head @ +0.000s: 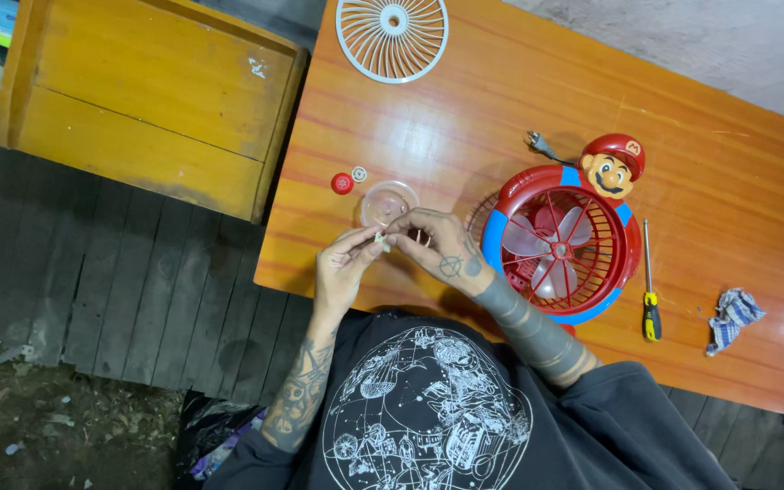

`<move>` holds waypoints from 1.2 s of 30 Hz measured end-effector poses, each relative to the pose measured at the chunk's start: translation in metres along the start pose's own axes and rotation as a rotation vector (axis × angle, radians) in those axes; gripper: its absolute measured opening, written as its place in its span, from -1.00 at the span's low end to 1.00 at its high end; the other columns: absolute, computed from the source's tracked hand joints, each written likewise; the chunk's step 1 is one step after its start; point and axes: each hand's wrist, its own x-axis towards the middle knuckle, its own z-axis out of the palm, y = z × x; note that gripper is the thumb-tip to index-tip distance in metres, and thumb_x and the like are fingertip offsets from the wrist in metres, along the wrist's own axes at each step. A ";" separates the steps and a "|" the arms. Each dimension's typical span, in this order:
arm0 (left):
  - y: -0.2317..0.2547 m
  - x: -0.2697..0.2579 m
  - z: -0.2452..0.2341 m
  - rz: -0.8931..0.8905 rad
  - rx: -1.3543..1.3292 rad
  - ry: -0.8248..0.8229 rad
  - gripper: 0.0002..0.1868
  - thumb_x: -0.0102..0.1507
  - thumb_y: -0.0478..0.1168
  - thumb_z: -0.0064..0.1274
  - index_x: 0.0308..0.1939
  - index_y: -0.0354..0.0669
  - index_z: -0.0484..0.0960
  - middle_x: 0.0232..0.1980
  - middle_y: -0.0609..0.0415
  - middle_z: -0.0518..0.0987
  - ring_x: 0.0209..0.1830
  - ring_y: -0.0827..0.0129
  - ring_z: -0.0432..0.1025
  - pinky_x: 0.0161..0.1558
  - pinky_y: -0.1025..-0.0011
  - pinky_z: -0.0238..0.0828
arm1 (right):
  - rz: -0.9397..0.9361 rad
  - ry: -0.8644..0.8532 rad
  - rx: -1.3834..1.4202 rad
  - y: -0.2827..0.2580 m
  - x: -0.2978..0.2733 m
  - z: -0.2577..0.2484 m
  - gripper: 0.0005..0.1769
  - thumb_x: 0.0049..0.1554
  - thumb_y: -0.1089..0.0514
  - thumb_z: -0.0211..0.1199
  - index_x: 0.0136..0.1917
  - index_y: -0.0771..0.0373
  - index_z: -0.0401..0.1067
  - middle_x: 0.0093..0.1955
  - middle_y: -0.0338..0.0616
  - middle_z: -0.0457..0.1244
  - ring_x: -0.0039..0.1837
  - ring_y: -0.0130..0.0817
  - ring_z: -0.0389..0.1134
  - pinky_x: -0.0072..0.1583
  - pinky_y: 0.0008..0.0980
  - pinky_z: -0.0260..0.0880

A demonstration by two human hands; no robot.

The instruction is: The person disassembles a Mario-themed electric fan on a wooden table. They remove the front grille, unscrew the central hub cap with a screwdriver, detach the fan blade, and then remove the rear grille. The person also wipes the fan blade with a cloth and places small parts into a plastic container.

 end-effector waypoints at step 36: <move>0.054 -0.016 0.036 0.332 0.519 -0.009 -0.63 0.23 -0.31 0.30 0.09 -0.35 0.62 -0.02 -0.04 0.65 -0.09 0.38 0.59 -0.02 0.46 0.54 | 0.226 -0.126 0.442 0.036 -0.014 0.003 -0.88 0.06 0.25 0.25 -0.10 0.30 0.52 -0.22 -0.42 0.31 -0.15 -0.71 0.22 -0.06 -0.61 0.26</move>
